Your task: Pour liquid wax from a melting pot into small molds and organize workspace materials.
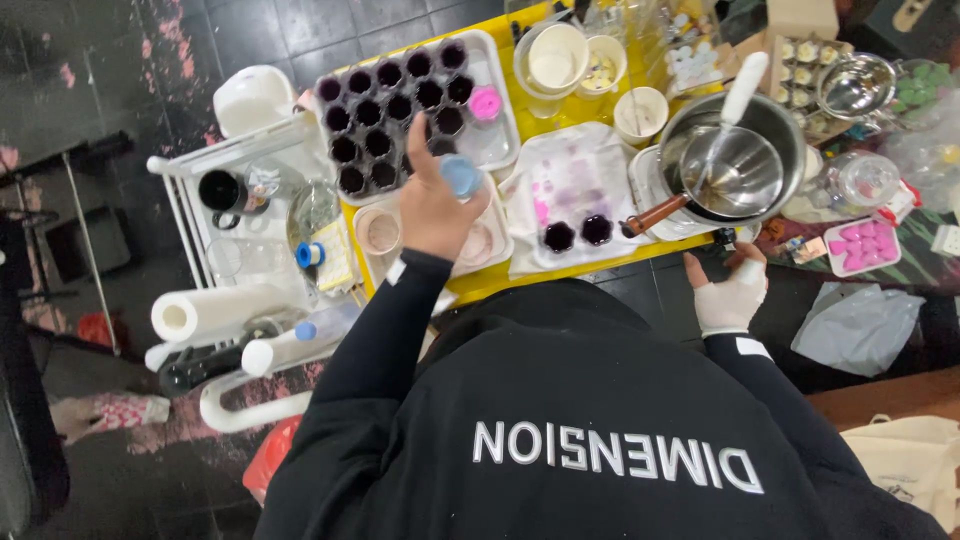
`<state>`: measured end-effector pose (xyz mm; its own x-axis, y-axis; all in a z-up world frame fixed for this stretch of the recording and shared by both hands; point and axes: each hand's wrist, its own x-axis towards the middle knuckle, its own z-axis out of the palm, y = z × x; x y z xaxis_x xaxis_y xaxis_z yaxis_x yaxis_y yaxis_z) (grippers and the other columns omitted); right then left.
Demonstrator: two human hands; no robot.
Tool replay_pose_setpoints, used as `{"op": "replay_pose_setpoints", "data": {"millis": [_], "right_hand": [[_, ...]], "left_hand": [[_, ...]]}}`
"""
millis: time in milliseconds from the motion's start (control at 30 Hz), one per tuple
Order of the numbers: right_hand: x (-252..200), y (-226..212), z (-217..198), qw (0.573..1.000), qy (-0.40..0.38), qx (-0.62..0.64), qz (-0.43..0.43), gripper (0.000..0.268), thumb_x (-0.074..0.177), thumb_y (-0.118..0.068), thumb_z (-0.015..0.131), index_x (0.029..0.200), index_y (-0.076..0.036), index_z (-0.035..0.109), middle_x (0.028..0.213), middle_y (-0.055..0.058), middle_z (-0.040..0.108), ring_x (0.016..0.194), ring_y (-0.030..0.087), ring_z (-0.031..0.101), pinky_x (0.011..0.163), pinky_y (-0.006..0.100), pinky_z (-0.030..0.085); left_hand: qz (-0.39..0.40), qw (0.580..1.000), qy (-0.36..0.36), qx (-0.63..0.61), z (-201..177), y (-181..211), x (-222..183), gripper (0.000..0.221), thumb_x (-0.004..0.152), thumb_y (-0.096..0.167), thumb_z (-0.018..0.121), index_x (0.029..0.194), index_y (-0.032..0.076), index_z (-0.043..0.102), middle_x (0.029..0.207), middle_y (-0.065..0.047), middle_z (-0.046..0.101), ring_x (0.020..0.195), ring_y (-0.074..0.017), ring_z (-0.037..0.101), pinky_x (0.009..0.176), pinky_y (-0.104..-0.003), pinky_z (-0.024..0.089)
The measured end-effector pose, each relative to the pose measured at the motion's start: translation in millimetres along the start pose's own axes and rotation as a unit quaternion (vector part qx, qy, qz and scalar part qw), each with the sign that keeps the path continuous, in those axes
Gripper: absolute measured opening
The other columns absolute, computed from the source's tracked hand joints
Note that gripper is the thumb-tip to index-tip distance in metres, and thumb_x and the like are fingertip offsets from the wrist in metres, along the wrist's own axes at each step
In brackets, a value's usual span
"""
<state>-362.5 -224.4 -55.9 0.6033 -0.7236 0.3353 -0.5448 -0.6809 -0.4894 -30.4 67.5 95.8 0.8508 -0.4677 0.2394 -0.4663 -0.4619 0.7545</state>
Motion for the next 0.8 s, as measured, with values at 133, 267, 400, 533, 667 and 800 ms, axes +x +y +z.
{"op": "replay_pose_setpoints", "data": {"millis": [133,267,400,533,667,800], "right_hand": [[-21,0,4,0.995,-0.019,0.054,0.079,0.065,0.088,-0.04,0.093,0.124,0.002,0.058,0.094,0.012,0.061,0.085,0.03,0.062,0.079,0.042,0.051],[-39,10,10,0.986,-0.133,0.06,0.081,0.038,0.095,-0.035,0.085,0.102,-0.002,0.068,0.083,0.011,0.066,0.074,0.027,0.066,0.07,0.038,0.053],[-35,-16,-1,0.979,-0.187,0.043,-0.061,0.023,0.097,-0.026,0.079,0.088,-0.007,0.071,0.08,0.01,0.067,0.074,0.027,0.065,0.067,0.038,0.051],[-12,-46,-12,0.963,-0.237,0.082,-0.095,0.023,0.093,-0.023,0.08,0.082,-0.006,0.068,0.07,0.008,0.063,0.064,0.025,0.061,0.061,0.038,0.048],[8,-75,-21,0.943,-0.243,0.124,-0.191,0.022,0.089,-0.017,0.082,0.078,-0.008,0.065,0.065,0.007,0.059,0.061,0.024,0.059,0.06,0.037,0.046],[19,-111,-27,0.92,-0.242,0.186,-0.247,0.021,0.086,-0.012,0.082,0.077,-0.011,0.062,0.065,0.006,0.06,0.059,0.025,0.059,0.06,0.037,0.045]], "left_hand": [[-0.046,0.997,0.023,0.061,-56,-1,-31,0.113,0.077,0.014,0.088,0.16,0.014,0.011,0.092,-0.009,0.074,0.081,-0.0319,0.074,0.072,-0.042,0.056],[-0.092,0.991,0.054,0.085,-89,-14,-70,0.114,0.074,0.012,0.088,0.161,0.014,0.013,0.098,-0.013,0.073,0.086,-0.0344,0.074,0.076,-0.043,0.057],[-0.144,0.983,0.054,0.1,-91,-48,-110,0.117,0.071,0.013,0.088,0.159,0.011,0.012,0.096,-0.013,0.072,0.084,-0.0354,0.073,0.075,-0.044,0.056],[-0.155,0.978,0.062,0.123,-73,-73,-133,0.119,0.068,0.012,0.09,0.159,0.011,0.013,0.096,-0.016,0.071,0.084,-0.037,0.073,0.075,-0.044,0.056],[-0.161,0.982,0.065,0.074,-58,-91,-139,0.112,0.075,0.013,0.086,0.16,0.01,0.013,0.096,-0.012,0.073,0.085,-0.0336,0.075,0.077,-0.042,0.058],[-0.172,0.978,0.064,0.101,-50,-105,-135,0.11,0.073,0.014,0.087,0.157,0.011,0.016,0.098,-0.014,0.074,0.082,-0.0358,0.074,0.074,-0.045,0.056]]}}
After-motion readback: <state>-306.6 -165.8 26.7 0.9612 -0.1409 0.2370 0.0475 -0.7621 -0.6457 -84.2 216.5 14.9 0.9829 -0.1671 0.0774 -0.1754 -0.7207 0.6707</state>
